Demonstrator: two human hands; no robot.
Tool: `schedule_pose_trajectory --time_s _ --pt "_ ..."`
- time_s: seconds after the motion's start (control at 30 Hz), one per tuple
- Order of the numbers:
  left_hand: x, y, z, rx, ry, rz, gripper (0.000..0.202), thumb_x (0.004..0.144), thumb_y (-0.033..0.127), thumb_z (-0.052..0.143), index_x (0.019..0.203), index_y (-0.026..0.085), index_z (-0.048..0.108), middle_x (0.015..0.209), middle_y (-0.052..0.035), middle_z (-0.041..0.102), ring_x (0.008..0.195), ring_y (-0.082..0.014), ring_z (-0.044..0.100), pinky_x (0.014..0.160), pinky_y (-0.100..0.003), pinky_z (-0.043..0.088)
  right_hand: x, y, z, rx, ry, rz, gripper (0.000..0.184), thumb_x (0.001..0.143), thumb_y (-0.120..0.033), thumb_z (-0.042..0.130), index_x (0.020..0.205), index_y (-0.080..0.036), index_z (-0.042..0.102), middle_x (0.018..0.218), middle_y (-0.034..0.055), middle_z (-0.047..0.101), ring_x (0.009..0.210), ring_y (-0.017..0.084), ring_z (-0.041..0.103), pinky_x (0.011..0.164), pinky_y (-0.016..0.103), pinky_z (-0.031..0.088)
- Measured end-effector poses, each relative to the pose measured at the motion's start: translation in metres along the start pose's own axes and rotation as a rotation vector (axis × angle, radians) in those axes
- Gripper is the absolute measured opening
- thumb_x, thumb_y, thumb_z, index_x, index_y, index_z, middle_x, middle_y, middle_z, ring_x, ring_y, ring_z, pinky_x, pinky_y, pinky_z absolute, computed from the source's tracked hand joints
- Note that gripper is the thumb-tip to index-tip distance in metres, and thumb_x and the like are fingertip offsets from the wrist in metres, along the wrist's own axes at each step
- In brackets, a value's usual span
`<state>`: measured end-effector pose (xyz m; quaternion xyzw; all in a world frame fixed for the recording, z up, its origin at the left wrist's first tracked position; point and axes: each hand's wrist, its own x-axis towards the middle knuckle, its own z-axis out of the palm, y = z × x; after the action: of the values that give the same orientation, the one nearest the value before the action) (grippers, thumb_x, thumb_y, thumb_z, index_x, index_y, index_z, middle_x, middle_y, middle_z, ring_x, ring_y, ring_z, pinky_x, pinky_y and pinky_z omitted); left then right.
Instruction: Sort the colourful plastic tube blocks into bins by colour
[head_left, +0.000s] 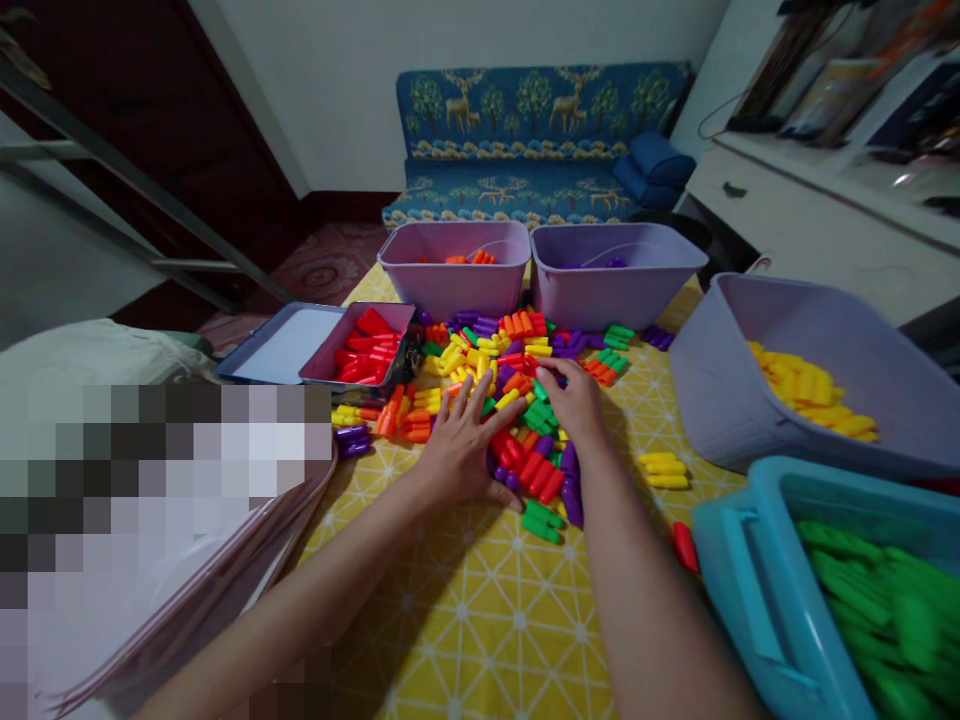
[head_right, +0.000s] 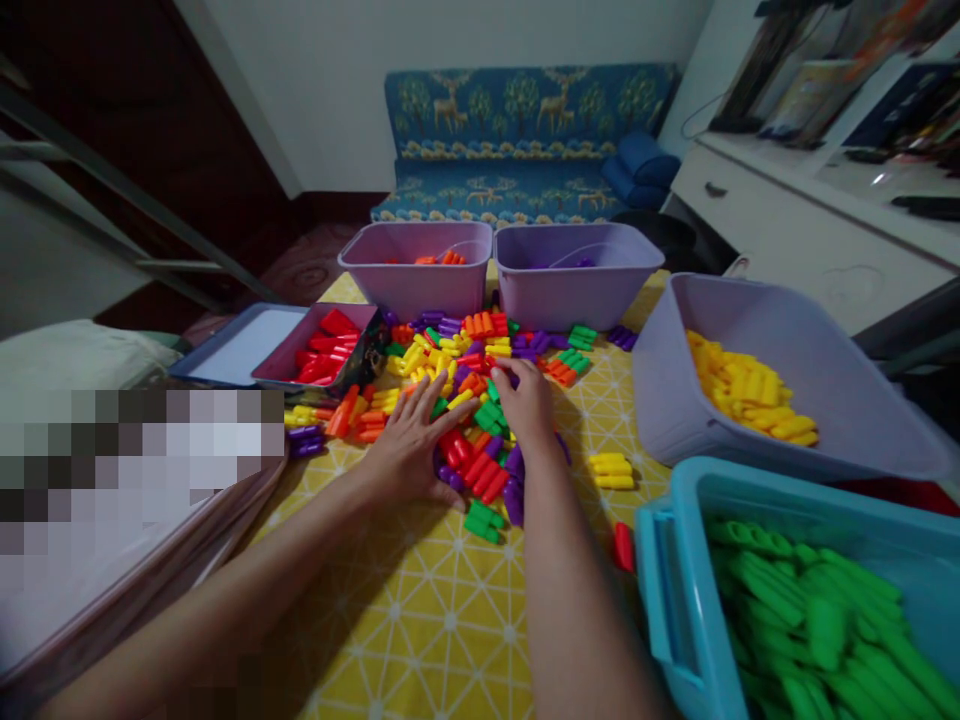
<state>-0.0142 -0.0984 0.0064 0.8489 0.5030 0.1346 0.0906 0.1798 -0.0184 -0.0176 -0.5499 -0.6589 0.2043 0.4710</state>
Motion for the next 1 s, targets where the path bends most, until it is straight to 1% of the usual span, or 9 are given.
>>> schedule_pose_trajectory --time_s 0.13,0.27,0.47,0.53,0.63,0.7,0.77,0.87,1.0 --pt "0.038 -0.021 -0.004 -0.005 0.189 -0.118 0.094 0.055 0.041 0.083 0.139 0.037 0.042 0.157 -0.0080 0.021 0.142 -0.0413 0.020 0.112 -0.062 0.021 0.001 -0.002 -0.004 0.075 -0.016 0.033 0.031 0.086 -0.042 0.052 0.102 -0.021 0.068 0.104 0.0075 0.069 0.101 0.021 0.063 0.092 0.038 0.047" --pt "0.070 -0.045 0.001 -0.108 0.410 -0.280 0.074 0.064 0.035 0.077 0.133 0.024 0.052 0.144 -0.0150 0.043 0.132 -0.0383 0.040 0.107 -0.054 0.035 0.000 -0.010 -0.002 0.108 -0.094 0.013 0.037 0.086 -0.047 0.052 0.106 -0.020 0.067 0.110 0.0088 0.067 0.106 0.021 0.060 0.097 0.038 0.045" --pt "0.082 -0.060 0.014 -0.404 0.703 -0.347 0.035 0.078 0.027 0.063 0.111 0.016 0.066 0.122 -0.0125 0.064 0.119 -0.0260 0.056 0.106 -0.041 0.042 -0.002 -0.038 0.007 0.270 -0.261 -0.030 0.043 0.088 -0.047 0.053 0.123 -0.024 0.058 0.132 0.0069 0.057 0.124 0.019 0.050 0.102 0.036 0.042" --pt "0.079 -0.060 0.014 -0.478 0.741 -0.343 0.032 0.082 0.030 0.061 0.109 0.016 0.067 0.119 -0.0114 0.066 0.117 -0.0244 0.058 0.104 -0.041 0.044 0.001 -0.038 0.005 0.308 -0.259 -0.044 0.043 0.089 -0.046 0.051 0.125 -0.025 0.056 0.135 0.0068 0.055 0.126 0.019 0.049 0.099 0.035 0.045" --pt "0.076 -0.059 0.013 -0.529 0.760 -0.361 0.033 0.084 0.034 0.059 0.111 0.017 0.066 0.119 -0.0106 0.066 0.115 -0.0235 0.059 0.102 -0.041 0.045 0.009 -0.020 -0.009 0.200 -0.055 -0.047 0.040 0.089 -0.045 0.049 0.120 -0.022 0.059 0.129 0.0095 0.059 0.120 0.020 0.054 0.097 0.038 0.047" --pt "0.075 -0.058 0.013 -0.517 0.750 -0.353 0.033 0.083 0.035 0.060 0.109 0.017 0.067 0.120 -0.0113 0.065 0.116 -0.0242 0.059 0.103 -0.042 0.044 0.013 0.002 -0.022 -0.012 0.132 -0.047 0.039 0.086 -0.043 0.052 0.114 -0.019 0.063 0.125 0.0127 0.061 0.120 0.024 0.053 0.105 0.045 0.040" --pt "0.075 -0.058 0.013 -0.487 0.727 -0.337 0.032 0.082 0.035 0.062 0.107 0.018 0.069 0.122 -0.0115 0.064 0.117 -0.0254 0.058 0.104 -0.043 0.044 0.015 0.022 -0.031 -0.210 0.228 0.006 0.046 0.080 -0.044 0.057 0.115 -0.014 0.062 0.132 0.0188 0.055 0.127 0.030 0.046 0.110 0.052 0.030" --pt "0.075 -0.058 0.014 -0.454 0.706 -0.331 0.030 0.081 0.035 0.063 0.105 0.020 0.070 0.125 -0.0106 0.062 0.117 -0.0263 0.057 0.103 -0.044 0.044 0.012 0.033 -0.033 -0.262 0.171 0.102 0.053 0.077 -0.047 0.060 0.117 -0.013 0.061 0.132 0.0212 0.055 0.127 0.033 0.046 0.108 0.056 0.030" --pt "0.075 -0.059 0.014 -0.441 0.706 -0.331 0.030 0.081 0.035 0.063 0.105 0.019 0.071 0.124 -0.0105 0.063 0.117 -0.0265 0.057 0.102 -0.044 0.045 0.010 0.006 -0.022 -0.049 -0.016 0.121 0.049 0.081 -0.049 0.055 0.118 -0.017 0.061 0.125 0.0147 0.062 0.118 0.027 0.056 0.102 0.048 0.041"
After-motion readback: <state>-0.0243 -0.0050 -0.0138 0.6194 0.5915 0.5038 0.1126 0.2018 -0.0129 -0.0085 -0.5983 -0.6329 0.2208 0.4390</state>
